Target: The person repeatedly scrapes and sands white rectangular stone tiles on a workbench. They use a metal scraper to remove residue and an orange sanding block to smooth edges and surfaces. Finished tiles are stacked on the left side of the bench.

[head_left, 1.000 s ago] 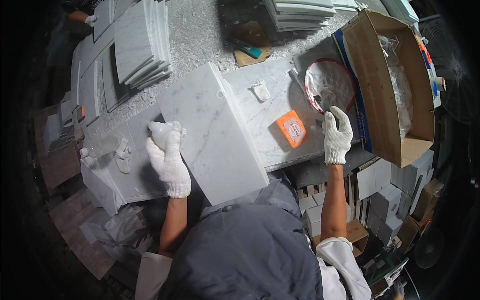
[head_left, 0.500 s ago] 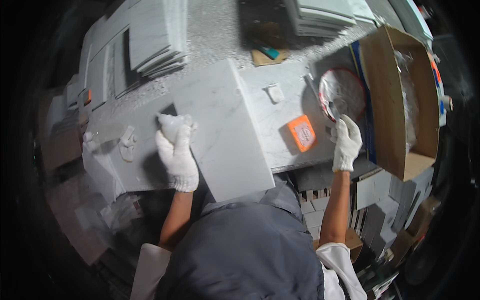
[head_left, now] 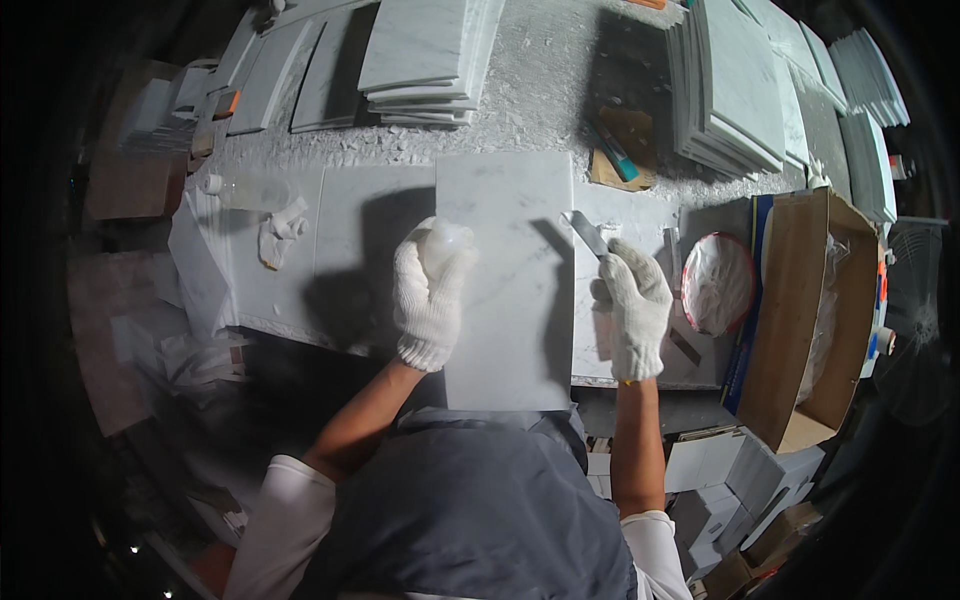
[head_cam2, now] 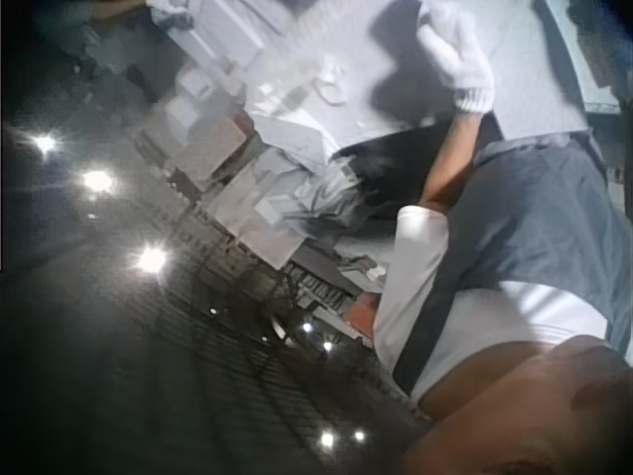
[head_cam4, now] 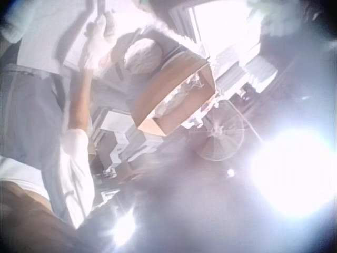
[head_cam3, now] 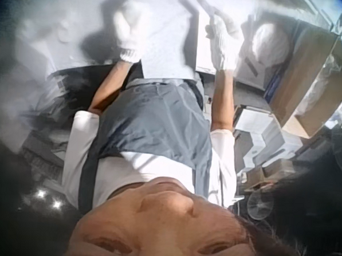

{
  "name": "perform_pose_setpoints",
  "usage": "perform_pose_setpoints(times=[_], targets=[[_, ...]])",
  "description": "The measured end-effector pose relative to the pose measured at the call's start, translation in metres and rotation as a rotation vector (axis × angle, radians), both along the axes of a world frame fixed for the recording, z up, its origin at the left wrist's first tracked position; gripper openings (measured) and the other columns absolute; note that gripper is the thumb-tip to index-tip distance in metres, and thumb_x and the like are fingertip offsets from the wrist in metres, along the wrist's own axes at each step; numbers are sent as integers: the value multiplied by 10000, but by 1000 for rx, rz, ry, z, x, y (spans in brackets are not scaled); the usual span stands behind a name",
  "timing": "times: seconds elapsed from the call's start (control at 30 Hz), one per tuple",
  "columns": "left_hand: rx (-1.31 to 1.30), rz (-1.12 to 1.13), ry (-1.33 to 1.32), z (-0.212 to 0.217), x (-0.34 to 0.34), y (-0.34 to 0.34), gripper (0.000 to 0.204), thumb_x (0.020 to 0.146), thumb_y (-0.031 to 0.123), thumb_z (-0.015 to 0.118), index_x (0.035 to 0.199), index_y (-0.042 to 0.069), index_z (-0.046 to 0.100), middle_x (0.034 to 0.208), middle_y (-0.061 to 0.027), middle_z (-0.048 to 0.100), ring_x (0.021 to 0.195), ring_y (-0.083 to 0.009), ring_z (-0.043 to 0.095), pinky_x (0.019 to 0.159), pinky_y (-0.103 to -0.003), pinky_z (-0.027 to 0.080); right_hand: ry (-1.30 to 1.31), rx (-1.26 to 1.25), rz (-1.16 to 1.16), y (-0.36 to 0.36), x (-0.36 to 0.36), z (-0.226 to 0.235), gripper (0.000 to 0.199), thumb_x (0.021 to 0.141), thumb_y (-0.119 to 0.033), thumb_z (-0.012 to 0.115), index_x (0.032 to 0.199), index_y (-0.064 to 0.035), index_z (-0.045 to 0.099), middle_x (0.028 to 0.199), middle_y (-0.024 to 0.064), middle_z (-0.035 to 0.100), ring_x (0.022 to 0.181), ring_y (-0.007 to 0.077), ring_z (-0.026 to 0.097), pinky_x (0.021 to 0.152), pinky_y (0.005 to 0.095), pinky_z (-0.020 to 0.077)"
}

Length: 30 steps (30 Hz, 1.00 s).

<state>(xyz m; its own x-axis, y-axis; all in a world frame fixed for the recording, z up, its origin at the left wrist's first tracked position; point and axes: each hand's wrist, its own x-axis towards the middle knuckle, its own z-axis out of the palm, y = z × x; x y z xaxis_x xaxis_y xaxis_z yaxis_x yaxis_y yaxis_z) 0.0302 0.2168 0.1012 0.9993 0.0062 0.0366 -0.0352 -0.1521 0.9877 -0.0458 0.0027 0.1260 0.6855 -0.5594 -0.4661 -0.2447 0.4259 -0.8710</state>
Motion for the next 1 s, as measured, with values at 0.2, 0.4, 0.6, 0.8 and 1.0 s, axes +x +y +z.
perform_pose_setpoints(times=[0.2,0.4,0.6,0.8,1.0], targets=[[-31,38,-4,-2,-4,-3,445,900,98,791,1283,0,586,1278,-121,650,1104,-198,654,984,-356,529,-89,-407,146,19,25,-14,253,968,-99,724,1199,0,694,936,46,720,716,73,642,599,223,515],[-47,48,31,0,-3,-5,429,899,114,798,1257,-7,595,1278,-130,653,1109,-208,655,978,-358,534,-197,-1028,215,23,32,-17,243,955,-41,721,1194,-6,693,970,44,716,764,75,639,661,239,530],[9,42,-8,5,-3,-4,427,901,115,797,1255,-11,593,1267,-130,656,1099,-203,659,962,-351,543,-128,78,70,4,15,15,630,1000,-157,676,1517,79,403,976,35,653,781,79,617,649,219,530],[-129,8,57,10,-3,-7,429,911,88,781,1275,-12,579,1234,-113,660,1072,-186,662,920,-330,563,-191,546,258,-7,-11,20,259,966,-174,734,1164,-29,654,1039,76,671,880,164,641,704,271,553],[-40,-39,28,10,-3,-6,477,940,-10,696,1359,-25,469,1198,-142,643,1068,-188,664,942,-335,567,-27,206,299,-5,-12,24,335,988,-157,694,1290,-34,619,1022,77,666,855,130,650,691,262,567]])
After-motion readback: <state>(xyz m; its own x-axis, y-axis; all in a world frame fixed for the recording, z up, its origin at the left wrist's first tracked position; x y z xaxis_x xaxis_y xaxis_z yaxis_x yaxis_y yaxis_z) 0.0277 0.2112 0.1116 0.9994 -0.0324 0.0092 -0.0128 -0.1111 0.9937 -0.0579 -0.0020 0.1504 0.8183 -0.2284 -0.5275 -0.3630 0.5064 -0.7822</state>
